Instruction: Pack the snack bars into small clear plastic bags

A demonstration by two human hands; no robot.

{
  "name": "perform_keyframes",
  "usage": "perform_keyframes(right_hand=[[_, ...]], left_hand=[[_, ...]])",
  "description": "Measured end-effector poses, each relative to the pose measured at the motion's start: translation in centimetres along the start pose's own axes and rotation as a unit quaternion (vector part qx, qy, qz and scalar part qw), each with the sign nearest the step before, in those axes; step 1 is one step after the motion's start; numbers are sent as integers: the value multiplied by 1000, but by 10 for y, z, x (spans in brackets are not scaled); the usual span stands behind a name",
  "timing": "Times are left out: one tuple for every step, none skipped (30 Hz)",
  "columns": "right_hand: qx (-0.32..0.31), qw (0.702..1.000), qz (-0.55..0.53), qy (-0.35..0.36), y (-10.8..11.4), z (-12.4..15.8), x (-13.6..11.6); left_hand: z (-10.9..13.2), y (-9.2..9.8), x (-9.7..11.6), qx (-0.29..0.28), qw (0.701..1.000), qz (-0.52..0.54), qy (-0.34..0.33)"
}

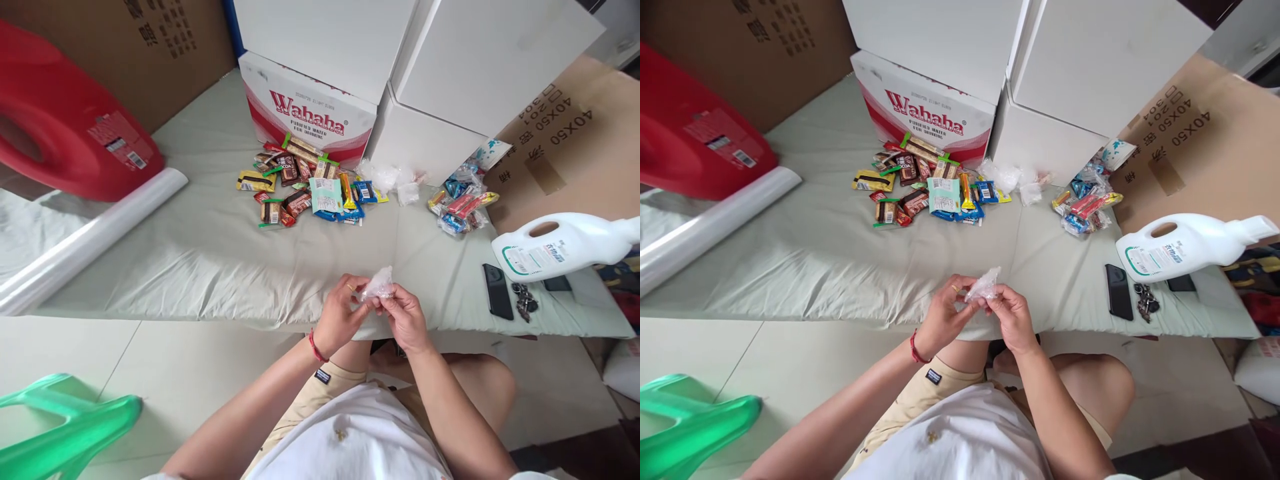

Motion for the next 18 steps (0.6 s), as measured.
perform_keyframes(right_hand=[[-1,1000,4,7,0,0,-3],[3,1000,-2,7,1,-1,-5],[11,1000,-17,0,2,-2,-6],[21,999,-38,-10,4,-3,-5],[28,997,-62,-22,6,-4,-4],[35,995,-86,-34,8,-4,-3],[41,992,-107,-45,10,-4,0],[47,990,-124,-56,11,-4,3],[53,987,-139,-66,12,-3,6],[56,984,-151,-77,13,-2,10],[57,982,-160,-86,13,-1,13],[55,980,-168,-94,13,-1,16],[51,978,-175,-98,12,0,17],[47,977,-181,-100,12,0,18],[44,976,-187,-99,12,0,19],[44,975,-193,-98,12,0,19],[45,974,-198,-97,13,-1,19],[47,973,-203,-97,14,-1,19]], left_hand=[[-1,0,-3,-3,1000,27,14],[-2,1,-7,-3,998,59,33],[-3,3,-11,-1,994,93,55],[-3,6,-16,3,989,124,75],[-4,10,-21,11,984,149,93],[-4,14,-25,25,980,167,108],[-4,18,-28,45,975,181,121],[-4,22,-32,66,970,193,134],[-3,25,-35,86,963,207,148],[-2,26,-37,102,956,223,162],[-1,27,-38,113,948,242,172],[0,28,-39,118,941,262,178],[2,27,-38,115,935,282,181],[2,25,-37,103,930,302,183],[3,23,-36,82,925,322,185],[3,20,-33,55,919,343,186],[4,18,-31,29,911,365,188],[4,16,-29,8,902,389,189]])
Point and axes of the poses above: each hand's wrist, its own z-axis away from the middle knuckle, its own y-axis out of the back of the hand, x = y × z, the point moved 6 cm from there along -z, towards the middle knuckle, and after that the axes turned 6 degrees about -z, right-handed, at the moved point
